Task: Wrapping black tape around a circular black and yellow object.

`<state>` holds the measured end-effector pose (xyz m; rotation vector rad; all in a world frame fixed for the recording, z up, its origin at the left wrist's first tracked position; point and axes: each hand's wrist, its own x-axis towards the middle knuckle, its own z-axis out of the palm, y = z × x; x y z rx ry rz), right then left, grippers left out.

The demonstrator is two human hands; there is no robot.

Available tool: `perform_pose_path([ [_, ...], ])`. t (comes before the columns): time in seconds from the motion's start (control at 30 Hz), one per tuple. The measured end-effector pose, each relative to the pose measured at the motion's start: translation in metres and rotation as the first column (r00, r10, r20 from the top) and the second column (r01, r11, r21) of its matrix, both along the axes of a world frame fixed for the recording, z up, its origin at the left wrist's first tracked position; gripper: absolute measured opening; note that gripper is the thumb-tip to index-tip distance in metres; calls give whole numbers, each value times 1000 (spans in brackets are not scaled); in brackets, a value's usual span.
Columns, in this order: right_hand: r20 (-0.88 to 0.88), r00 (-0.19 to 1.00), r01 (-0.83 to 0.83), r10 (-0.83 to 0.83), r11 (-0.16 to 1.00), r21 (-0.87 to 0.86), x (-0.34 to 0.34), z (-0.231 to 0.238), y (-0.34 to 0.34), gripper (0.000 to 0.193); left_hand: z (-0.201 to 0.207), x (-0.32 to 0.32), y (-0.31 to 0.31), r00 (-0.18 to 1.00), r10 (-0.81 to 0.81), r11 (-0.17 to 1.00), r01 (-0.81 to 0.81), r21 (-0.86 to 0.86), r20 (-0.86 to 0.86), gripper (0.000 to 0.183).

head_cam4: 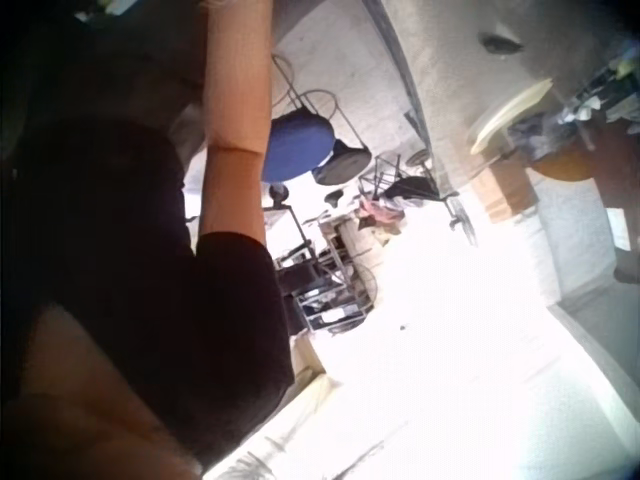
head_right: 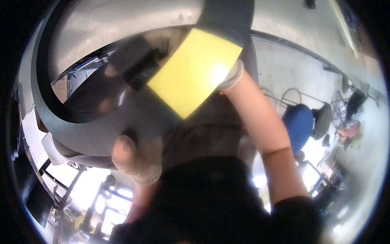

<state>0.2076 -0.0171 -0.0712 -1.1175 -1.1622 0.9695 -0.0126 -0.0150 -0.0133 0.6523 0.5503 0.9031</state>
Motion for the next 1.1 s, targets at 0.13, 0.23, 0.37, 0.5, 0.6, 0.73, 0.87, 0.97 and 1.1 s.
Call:
perform_pose_path([
  [0.13,-187,982,57,-38,993,99,-2,4,-30,42,-4,-2,-5,999,-11,999,13,-37,45,89],
  [0.23,-150,989,2,-19,994,-110,14,33,-72,37,0,22,1,999,11,1000,-11,1,51,95],
  [0.37,-342,926,-272,161,912,-308,12,93,-97,37,0,22,4,998,46,995,-49,89,34,93],
  [0.5,-258,943,107,-210,925,-364,-34,152,-61,68,1,7,13,992,35,975,-7,220,-123,84],
  [0.6,-152,976,40,-152,822,-568,-41,170,-34,72,-1,6,32,989,50,995,-60,74,140,76],
  [0.73,-632,770,-479,95,740,-473,-41,177,6,54,-2,-10,60,967,-11,1000,15,-15,255,65],
  [0.87,-197,971,-181,135,955,-237,-55,166,-5,46,-2,-2,59,965,41,999,-49,23,258,65],
  [0.97,223,975,-39,9,991,131,-63,146,-2,37,-11,-7,64,956,10,1000,-17,21,293,56],
  [1.1,-229,973,-182,14,657,-732,-90,171,-58,39,-13,6,70,884,-3,994,-50,101,468,50],
])
